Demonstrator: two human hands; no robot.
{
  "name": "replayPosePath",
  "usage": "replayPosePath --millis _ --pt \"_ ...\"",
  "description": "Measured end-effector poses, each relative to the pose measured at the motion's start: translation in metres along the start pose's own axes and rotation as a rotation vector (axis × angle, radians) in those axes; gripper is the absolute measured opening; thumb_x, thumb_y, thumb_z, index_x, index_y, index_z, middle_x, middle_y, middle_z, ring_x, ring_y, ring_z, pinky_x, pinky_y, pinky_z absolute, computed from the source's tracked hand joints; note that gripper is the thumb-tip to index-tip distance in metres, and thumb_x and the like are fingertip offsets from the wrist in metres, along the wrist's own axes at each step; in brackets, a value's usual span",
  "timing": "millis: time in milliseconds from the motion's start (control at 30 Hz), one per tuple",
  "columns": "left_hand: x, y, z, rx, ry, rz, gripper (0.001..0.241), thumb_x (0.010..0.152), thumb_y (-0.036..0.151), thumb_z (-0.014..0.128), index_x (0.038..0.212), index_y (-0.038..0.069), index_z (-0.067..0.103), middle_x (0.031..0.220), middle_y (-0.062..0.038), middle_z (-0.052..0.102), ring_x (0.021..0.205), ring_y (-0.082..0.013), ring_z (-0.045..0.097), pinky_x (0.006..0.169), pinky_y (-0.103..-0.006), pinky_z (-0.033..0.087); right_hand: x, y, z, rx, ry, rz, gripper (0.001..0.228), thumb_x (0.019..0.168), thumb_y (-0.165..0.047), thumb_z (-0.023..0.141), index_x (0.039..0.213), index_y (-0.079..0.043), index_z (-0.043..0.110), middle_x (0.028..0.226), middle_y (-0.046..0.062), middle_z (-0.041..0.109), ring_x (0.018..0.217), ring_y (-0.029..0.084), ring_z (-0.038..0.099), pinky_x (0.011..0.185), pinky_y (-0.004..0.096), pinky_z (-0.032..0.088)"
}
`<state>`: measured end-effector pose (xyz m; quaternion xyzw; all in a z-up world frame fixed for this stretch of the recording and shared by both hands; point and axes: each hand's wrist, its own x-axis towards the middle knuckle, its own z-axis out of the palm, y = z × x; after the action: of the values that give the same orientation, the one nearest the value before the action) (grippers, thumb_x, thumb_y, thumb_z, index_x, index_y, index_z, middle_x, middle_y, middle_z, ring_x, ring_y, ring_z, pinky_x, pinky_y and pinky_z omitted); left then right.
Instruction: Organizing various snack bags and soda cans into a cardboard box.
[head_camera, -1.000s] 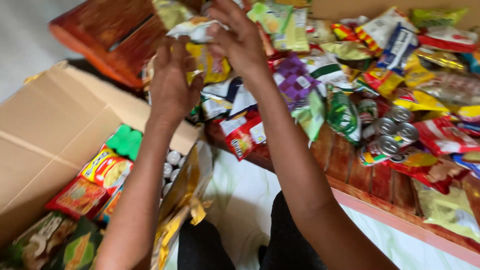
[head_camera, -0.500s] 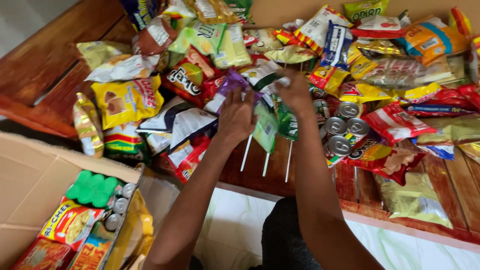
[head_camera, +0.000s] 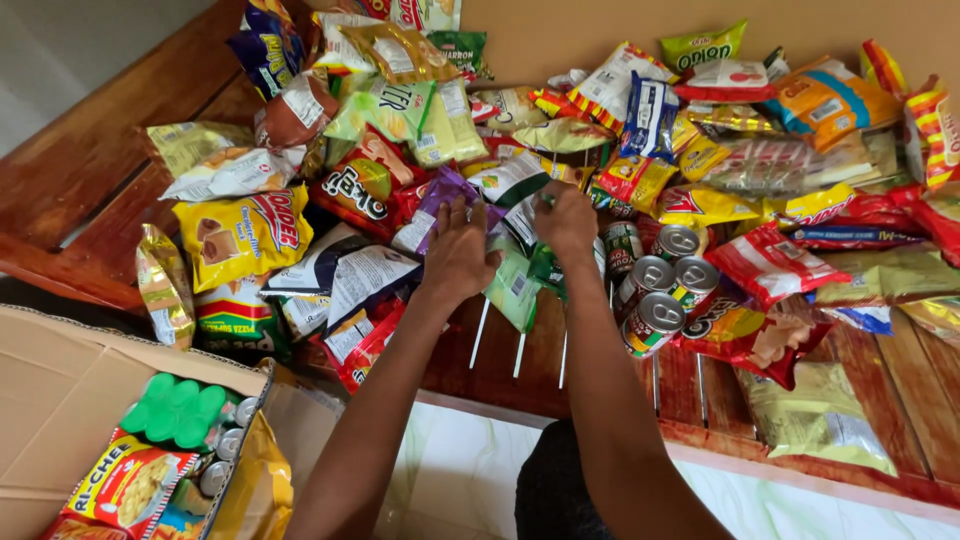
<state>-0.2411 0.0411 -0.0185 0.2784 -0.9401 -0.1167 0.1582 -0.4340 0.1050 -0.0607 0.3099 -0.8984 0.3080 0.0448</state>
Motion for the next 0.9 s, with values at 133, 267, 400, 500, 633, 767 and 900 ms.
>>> replayPosePath --millis 133,267,400,500,633,767,900 --pt "0.009 -0.012 0.004 -0.18 0.033 -0.018 0.086 0.081 0.025 0.081 0.15 -0.003 0.037 0.157 -0.032 0.03 0.146 -0.0491 0.029 0.116 -0.0543 0.031 -0.001 -0.002 -0.028 0.175 0.109 -0.144 0.016 0.087 -0.022 0.075 0.102 -0.018 0.076 0.103 0.015 0.076 0.1 0.037 0.071 0.087 0.046 0.057" --pt "0.011 -0.032 0.02 -0.082 0.056 0.088 0.08 0.086 0.024 0.081 0.147 -0.009 0.041 0.151 -0.038 0.037 0.145 -0.0515 0.033 0.124 -0.0508 0.028 -0.006 -0.014 -0.036 0.039 -0.19 -0.09 0.045 0.076 -0.016 0.078 0.119 -0.026 0.071 0.104 0.013 0.076 0.101 0.033 0.073 0.088 0.045 0.056" --pt "-0.005 -0.026 0.012 -0.024 0.038 0.092 0.083 0.081 0.023 0.081 0.147 -0.007 0.04 0.154 -0.038 0.03 0.145 -0.0517 0.03 0.117 -0.051 0.031 -0.024 -0.026 -0.024 -0.016 -0.205 -0.281 0.077 0.054 -0.029 0.1 0.123 -0.021 0.067 0.116 0.012 0.07 0.11 0.038 0.065 0.09 0.049 0.049" --pt "-0.004 -0.033 0.01 -0.079 0.051 0.058 0.082 0.08 0.02 0.08 0.149 -0.003 0.04 0.157 -0.034 0.03 0.146 -0.0496 0.029 0.117 -0.05 0.031 -0.024 -0.028 -0.016 -0.048 -0.216 0.007 0.051 0.066 -0.029 0.093 0.112 -0.025 0.072 0.122 0.006 0.066 0.117 0.033 0.061 0.095 0.052 0.048" --pt "0.003 -0.04 0.011 -0.15 0.038 0.084 0.082 0.083 0.02 0.08 0.151 -0.001 0.038 0.16 -0.033 0.027 0.15 -0.0475 0.026 0.122 -0.0471 0.028 -0.007 -0.004 -0.003 0.088 -0.035 0.054 0.02 0.079 -0.028 0.081 0.098 -0.027 0.079 0.115 0.003 0.076 0.11 0.029 0.07 0.098 0.047 0.052" --pt "0.009 -0.029 -0.014 -0.386 0.15 0.056 0.094 0.085 0.024 0.08 0.159 0.003 0.027 0.164 -0.034 0.02 0.151 -0.0467 0.025 0.124 -0.0447 0.03 -0.001 -0.004 -0.041 0.192 0.563 -0.492 0.012 0.074 -0.015 0.082 0.086 -0.015 0.078 0.105 0.008 0.078 0.099 0.032 0.07 0.084 0.042 0.052" --pt "0.015 -0.017 -0.083 -0.628 0.308 0.139 0.103 0.091 0.035 0.086 0.162 0.004 0.019 0.168 -0.029 0.014 0.156 -0.046 0.018 0.123 -0.0474 0.022 0.001 -0.005 -0.08 0.958 -0.049 -0.298 0.008 0.094 -0.013 0.07 0.094 -0.005 0.071 0.09 0.004 0.071 0.085 0.015 0.062 0.081 0.03 0.05"
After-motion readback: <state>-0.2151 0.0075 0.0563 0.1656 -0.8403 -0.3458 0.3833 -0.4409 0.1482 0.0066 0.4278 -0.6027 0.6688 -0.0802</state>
